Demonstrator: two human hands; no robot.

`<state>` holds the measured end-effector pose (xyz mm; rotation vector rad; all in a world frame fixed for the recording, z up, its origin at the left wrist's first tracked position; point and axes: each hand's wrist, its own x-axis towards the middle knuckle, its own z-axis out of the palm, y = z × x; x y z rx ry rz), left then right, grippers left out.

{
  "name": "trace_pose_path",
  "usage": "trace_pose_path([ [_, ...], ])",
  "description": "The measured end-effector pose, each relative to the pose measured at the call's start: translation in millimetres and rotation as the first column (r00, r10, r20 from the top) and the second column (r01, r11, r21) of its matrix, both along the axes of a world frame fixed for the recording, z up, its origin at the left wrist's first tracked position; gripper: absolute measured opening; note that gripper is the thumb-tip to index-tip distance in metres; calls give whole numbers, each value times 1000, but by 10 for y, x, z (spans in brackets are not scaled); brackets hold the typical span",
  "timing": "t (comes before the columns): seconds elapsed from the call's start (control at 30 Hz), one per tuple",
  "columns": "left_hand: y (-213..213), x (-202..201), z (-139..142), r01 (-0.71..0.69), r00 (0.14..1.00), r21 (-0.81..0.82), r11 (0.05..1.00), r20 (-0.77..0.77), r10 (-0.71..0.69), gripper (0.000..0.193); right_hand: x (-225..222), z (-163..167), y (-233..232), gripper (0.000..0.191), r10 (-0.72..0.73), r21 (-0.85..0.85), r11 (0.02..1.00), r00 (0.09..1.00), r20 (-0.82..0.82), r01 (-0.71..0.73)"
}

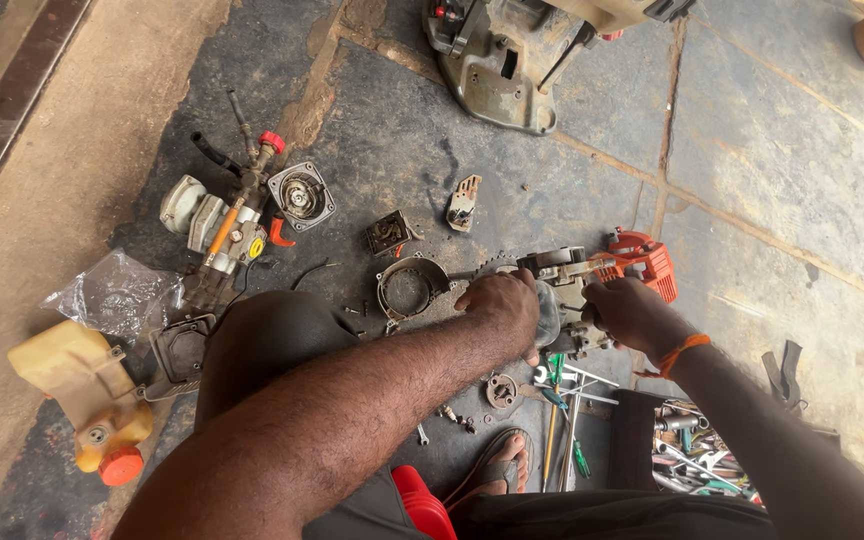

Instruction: The person assembles a small engine by hand, aligning and fitting metal components together on the floor. They repeatedly adjust and reposition parts to achieve proper alignment.

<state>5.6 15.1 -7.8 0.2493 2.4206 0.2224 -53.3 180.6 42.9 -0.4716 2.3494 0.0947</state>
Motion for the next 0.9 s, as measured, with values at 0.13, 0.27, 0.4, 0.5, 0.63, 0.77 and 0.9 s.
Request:
trace_pose_path([
  [0.13,6,-2,17,9,1000,-3,1000,28,-9,141,82,94,59,39,238,54,971,936,-261,-232],
  [0.27,-7,-2,41,13,999,-5,1000,32,-13,140,298,383,23,48,576,188,800,640,-509,-570],
  [0.4,-9,17,48,21,1000,2,1000,-22,-20,141,361,587,-48,36,780,333,572,371,-504,-750],
  [0.5,-4,10,49,-10,1000,2,1000,24,10,139,333,619,-76,41,846,408,495,318,-428,-767],
  [0.63,-3,2,50,-22,1000,6,1000,20,22,142,353,556,-80,30,811,415,582,459,-364,-699],
  [0.77,-6,-2,58,6,1000,-12,1000,7,-6,140,485,325,-188,33,386,323,904,862,-328,-281],
  [0.9,0,-4,61,5,1000,-2,1000,7,-5,140,507,174,-254,27,312,178,949,853,-418,-260],
])
